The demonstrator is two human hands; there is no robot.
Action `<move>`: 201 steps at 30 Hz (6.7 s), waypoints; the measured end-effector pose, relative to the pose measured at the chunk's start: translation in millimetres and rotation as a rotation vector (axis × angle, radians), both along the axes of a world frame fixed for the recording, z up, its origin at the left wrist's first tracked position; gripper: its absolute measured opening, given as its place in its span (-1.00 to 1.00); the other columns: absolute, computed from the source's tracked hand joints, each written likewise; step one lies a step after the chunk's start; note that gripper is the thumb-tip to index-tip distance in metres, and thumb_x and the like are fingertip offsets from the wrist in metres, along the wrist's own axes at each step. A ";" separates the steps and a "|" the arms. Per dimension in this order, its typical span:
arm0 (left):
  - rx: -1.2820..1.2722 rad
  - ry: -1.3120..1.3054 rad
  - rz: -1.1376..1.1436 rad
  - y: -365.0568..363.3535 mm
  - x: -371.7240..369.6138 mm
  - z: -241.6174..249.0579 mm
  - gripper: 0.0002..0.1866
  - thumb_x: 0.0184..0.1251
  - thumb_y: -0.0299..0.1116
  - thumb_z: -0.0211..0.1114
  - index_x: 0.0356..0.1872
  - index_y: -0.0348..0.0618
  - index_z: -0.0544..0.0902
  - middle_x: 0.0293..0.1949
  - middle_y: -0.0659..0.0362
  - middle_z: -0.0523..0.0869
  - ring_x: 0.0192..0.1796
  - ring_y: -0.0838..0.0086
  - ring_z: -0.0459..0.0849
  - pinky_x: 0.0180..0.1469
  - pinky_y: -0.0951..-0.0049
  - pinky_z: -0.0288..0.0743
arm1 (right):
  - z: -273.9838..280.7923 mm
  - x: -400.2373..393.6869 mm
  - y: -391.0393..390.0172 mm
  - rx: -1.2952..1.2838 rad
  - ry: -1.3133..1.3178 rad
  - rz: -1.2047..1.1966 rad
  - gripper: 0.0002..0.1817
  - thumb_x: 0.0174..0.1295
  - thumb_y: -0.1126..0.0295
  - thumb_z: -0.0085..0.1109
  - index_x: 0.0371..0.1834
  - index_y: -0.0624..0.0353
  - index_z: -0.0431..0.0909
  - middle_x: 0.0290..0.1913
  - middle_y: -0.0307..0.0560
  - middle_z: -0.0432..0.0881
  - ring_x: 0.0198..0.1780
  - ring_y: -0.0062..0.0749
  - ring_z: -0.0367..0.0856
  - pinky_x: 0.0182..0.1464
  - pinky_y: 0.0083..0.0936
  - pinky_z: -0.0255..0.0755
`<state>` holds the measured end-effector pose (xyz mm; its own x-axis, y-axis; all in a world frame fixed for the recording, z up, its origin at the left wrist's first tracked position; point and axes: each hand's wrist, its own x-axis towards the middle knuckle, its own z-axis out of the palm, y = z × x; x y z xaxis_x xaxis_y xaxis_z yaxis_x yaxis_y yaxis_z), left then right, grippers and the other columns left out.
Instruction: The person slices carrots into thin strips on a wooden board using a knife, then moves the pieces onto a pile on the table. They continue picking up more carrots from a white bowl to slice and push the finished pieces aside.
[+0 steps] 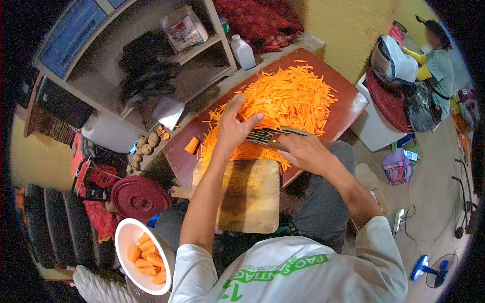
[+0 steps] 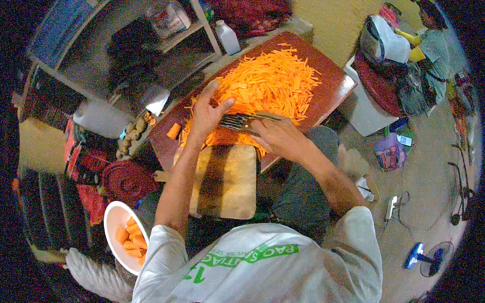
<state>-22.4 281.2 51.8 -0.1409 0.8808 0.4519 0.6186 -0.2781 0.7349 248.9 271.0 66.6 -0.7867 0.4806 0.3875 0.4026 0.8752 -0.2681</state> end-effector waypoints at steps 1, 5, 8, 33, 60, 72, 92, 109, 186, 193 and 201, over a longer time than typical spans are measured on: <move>-0.035 -0.015 -0.016 8.1 0.3 -0.5 -0.14 0.25 0.08 0.70 0.39 -0.37 0.65 0.48 -0.28 0.61 0.56 -0.08 0.55 0.62 0.07 0.37 | -0.8 0.8 1.7 0.000 0.010 0.008 -0.66 0.51 0.15 0.31 0.14 0.12 0.53 -0.15 0.08 0.76 -0.13 0.09 0.78 -0.19 -0.01 0.62; -0.140 -0.057 -0.123 18.5 4.3 12.2 -0.18 0.30 0.10 0.68 0.37 -0.35 0.69 0.44 -0.21 0.67 0.53 0.06 0.60 0.57 0.15 0.42 | 4.5 3.9 5.4 0.048 0.000 0.007 -0.63 0.51 0.14 0.32 0.18 0.11 0.54 -0.19 0.07 0.73 -0.17 0.08 0.77 -0.21 -0.02 0.61; -0.136 -0.093 -0.136 24.0 4.5 10.1 -0.22 0.34 0.12 0.64 0.33 -0.36 0.71 0.38 -0.16 0.73 0.47 0.14 0.65 0.53 0.21 0.46 | 12.7 5.3 10.4 0.049 -0.009 0.022 -0.63 0.49 0.15 0.33 0.18 0.13 0.55 -0.16 0.05 0.73 -0.08 0.06 0.77 -0.11 -0.03 0.64; -0.286 0.166 -0.295 132.6 47.4 31.4 -0.20 0.29 0.24 0.62 0.29 -0.27 0.79 0.15 -0.21 0.86 0.15 0.12 0.88 0.21 0.15 0.70 | 20.2 48.4 70.0 0.045 0.051 -0.109 -0.65 0.49 0.15 0.34 0.13 0.14 0.58 -0.11 0.12 0.76 -0.05 0.15 0.78 -0.06 0.03 0.66; -0.389 0.461 -0.458 215.1 90.3 26.5 0.12 -0.12 0.29 0.79 0.37 -0.40 0.69 0.25 -0.31 0.78 0.36 -0.05 0.75 0.44 0.08 0.58 | -12.6 85.5 123.7 0.101 0.037 -0.185 -0.61 0.49 0.10 0.34 0.14 0.16 0.58 -0.19 0.03 0.73 -0.14 0.04 0.78 -0.21 -0.03 0.62; -0.130 0.587 -0.397 216.0 94.8 8.5 -0.01 0.06 0.29 0.71 0.35 -0.33 0.70 0.27 -0.30 0.74 0.33 -0.17 0.72 0.43 0.01 0.58 | -20.6 91.6 112.9 0.139 0.068 -0.161 -0.59 0.48 0.08 0.35 0.13 0.16 0.60 -0.21 0.01 0.74 -0.18 0.04 0.79 -0.20 -0.03 0.64; -0.110 0.638 -0.417 196.6 75.0 38.4 -0.13 0.11 0.11 0.73 0.40 -0.14 0.70 0.48 -0.23 0.57 0.55 -0.10 0.53 0.62 -0.09 0.34 | 7.9 100.4 96.8 0.150 0.023 -0.155 -0.58 0.45 0.09 0.38 0.16 0.15 0.61 -0.25 0.03 0.73 -0.21 0.02 0.80 -0.22 -0.06 0.65; 0.340 0.451 0.013 94.0 64.2 70.0 -0.49 0.42 -0.08 0.57 0.27 -0.10 0.75 0.16 0.01 0.75 0.23 0.04 0.69 0.34 0.01 0.42 | 4.5 81.7 80.9 -1.036 0.690 -0.253 -0.62 0.66 0.04 0.21 0.00 0.20 0.65 -0.47 -0.25 0.59 -0.54 -0.60 0.53 -0.50 -0.54 0.43; -0.020 0.237 0.430 -169.7 -75.8 -71.0 -0.44 0.25 -0.21 0.62 0.26 -0.12 0.74 0.13 -0.04 0.69 0.31 0.04 0.59 0.45 -0.19 0.20 | -42.5 124.2 1.8 -0.407 0.058 -0.603 -0.46 0.40 0.19 0.43 0.28 0.40 0.70 0.33 0.25 0.75 0.38 0.06 0.68 0.50 -0.22 0.43; -0.045 0.235 0.398 -174.5 -75.2 -61.4 -0.55 0.24 -0.15 0.64 0.09 -0.10 0.78 0.17 0.00 0.70 0.29 0.05 0.61 0.40 -0.02 0.29 | -42.3 126.0 3.3 -0.469 0.057 -0.599 -0.47 0.42 0.19 0.41 0.29 0.39 0.70 0.32 0.21 0.75 0.36 0.03 0.68 0.49 -0.22 0.43; -0.029 0.227 0.385 -180.8 -72.2 -51.8 -0.59 0.32 -0.19 0.60 0.11 -0.10 0.77 0.21 -0.04 0.67 0.25 -0.03 0.61 0.31 -0.02 0.42 | -59.7 145.3 17.4 -0.642 0.231 -0.596 -0.53 0.58 0.15 0.30 0.29 0.36 0.72 0.21 0.08 0.80 0.24 -0.19 0.72 0.38 -0.34 0.48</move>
